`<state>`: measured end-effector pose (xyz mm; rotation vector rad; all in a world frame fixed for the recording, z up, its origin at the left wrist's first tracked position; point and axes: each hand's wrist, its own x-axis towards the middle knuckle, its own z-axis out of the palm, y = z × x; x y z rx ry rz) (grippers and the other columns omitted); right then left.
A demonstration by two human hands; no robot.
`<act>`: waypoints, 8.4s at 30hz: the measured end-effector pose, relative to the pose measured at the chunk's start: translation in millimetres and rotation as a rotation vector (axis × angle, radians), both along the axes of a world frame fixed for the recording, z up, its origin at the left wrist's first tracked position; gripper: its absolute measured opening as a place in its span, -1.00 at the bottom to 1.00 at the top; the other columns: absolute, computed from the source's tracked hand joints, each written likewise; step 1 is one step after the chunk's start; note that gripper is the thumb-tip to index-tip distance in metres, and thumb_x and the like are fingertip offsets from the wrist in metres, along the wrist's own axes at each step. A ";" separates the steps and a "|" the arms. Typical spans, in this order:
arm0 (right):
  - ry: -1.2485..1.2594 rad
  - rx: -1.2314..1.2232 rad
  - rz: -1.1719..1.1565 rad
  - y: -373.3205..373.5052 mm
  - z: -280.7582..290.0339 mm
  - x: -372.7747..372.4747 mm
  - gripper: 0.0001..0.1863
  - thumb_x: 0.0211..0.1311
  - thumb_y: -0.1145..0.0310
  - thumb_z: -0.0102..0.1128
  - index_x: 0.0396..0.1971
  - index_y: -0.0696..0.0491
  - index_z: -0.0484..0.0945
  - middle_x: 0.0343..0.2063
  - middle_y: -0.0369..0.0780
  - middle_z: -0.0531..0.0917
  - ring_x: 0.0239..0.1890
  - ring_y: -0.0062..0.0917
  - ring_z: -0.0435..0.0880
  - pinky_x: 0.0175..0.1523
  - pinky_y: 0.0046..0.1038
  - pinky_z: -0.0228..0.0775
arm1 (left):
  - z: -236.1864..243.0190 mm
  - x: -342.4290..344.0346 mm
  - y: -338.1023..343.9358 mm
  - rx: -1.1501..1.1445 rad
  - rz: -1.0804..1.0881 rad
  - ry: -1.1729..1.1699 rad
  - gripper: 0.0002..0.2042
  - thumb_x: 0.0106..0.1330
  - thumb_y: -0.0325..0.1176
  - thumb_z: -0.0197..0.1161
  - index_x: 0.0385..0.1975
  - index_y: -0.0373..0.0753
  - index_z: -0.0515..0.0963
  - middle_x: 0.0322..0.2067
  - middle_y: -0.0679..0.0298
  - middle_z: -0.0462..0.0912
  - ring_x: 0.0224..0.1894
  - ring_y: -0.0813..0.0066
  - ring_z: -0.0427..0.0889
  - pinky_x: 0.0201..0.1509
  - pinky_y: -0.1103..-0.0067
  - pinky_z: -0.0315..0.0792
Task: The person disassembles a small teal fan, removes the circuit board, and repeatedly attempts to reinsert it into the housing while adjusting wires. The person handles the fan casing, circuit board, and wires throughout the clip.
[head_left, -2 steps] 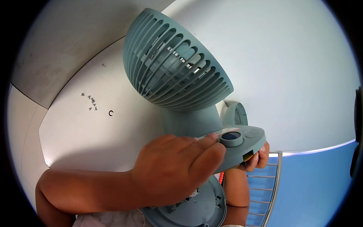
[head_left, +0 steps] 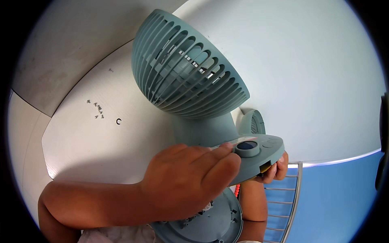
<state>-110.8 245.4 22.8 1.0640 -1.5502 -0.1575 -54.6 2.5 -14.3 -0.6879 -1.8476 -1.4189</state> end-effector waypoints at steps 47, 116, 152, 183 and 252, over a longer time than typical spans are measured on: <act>-1.002 -0.325 -0.119 -30.6 54.0 10.3 -0.37 -0.24 0.02 0.45 -0.20 0.08 0.42 -0.28 -0.20 0.51 -0.16 -0.26 0.48 -0.07 -0.27 0.31 | 18.9 1.7 -1.9 -0.057 0.123 -0.267 -0.69 0.15 -0.33 0.33 -0.18 -0.29 0.44 -0.40 0.12 0.67 -0.37 0.38 0.68 -0.26 0.57 0.49; -0.899 -0.530 -0.217 -26.8 33.5 22.9 -0.48 -0.05 -0.03 0.35 -0.38 0.15 0.42 -0.47 -0.12 0.53 -0.34 -0.23 0.55 -0.24 -0.24 0.40 | 21.2 -21.0 5.5 -0.116 0.082 -0.246 -0.53 -0.02 -0.44 0.39 -0.07 -0.30 0.40 -0.33 0.14 0.64 -0.28 0.42 0.64 -0.16 0.54 0.50; -0.941 -0.626 -0.129 -18.6 23.2 21.5 -0.59 0.06 0.09 0.31 -0.38 0.13 0.42 -0.56 -0.21 0.51 -0.46 -0.52 0.49 -0.31 -0.45 0.33 | 8.1 -27.6 9.5 -0.333 0.261 0.295 -0.35 -0.14 -0.46 0.46 0.09 0.05 0.50 -0.14 0.22 0.48 -0.24 0.31 0.55 -0.18 0.48 0.49; -0.730 -0.594 -0.083 -17.1 13.3 15.3 -0.52 0.01 0.05 0.33 -0.34 0.16 0.42 -0.48 -0.14 0.52 -0.42 -0.28 0.53 -0.29 -0.30 0.33 | 7.1 -21.6 14.1 -0.328 0.258 0.170 -0.38 -0.06 -0.49 0.43 0.12 -0.14 0.46 -0.10 0.19 0.50 -0.05 0.29 0.47 0.07 0.48 0.35; -1.003 -0.381 0.101 23.7 29.9 27.2 -0.88 0.02 0.47 0.22 -0.40 0.10 0.51 -0.08 -0.21 0.53 -0.15 -0.43 0.54 -0.06 -0.43 0.36 | 9.1 -26.8 3.1 -0.366 0.194 0.189 -0.40 0.03 -0.34 0.41 0.13 -0.25 0.40 -0.08 0.14 0.47 -0.02 0.31 0.44 0.11 0.49 0.29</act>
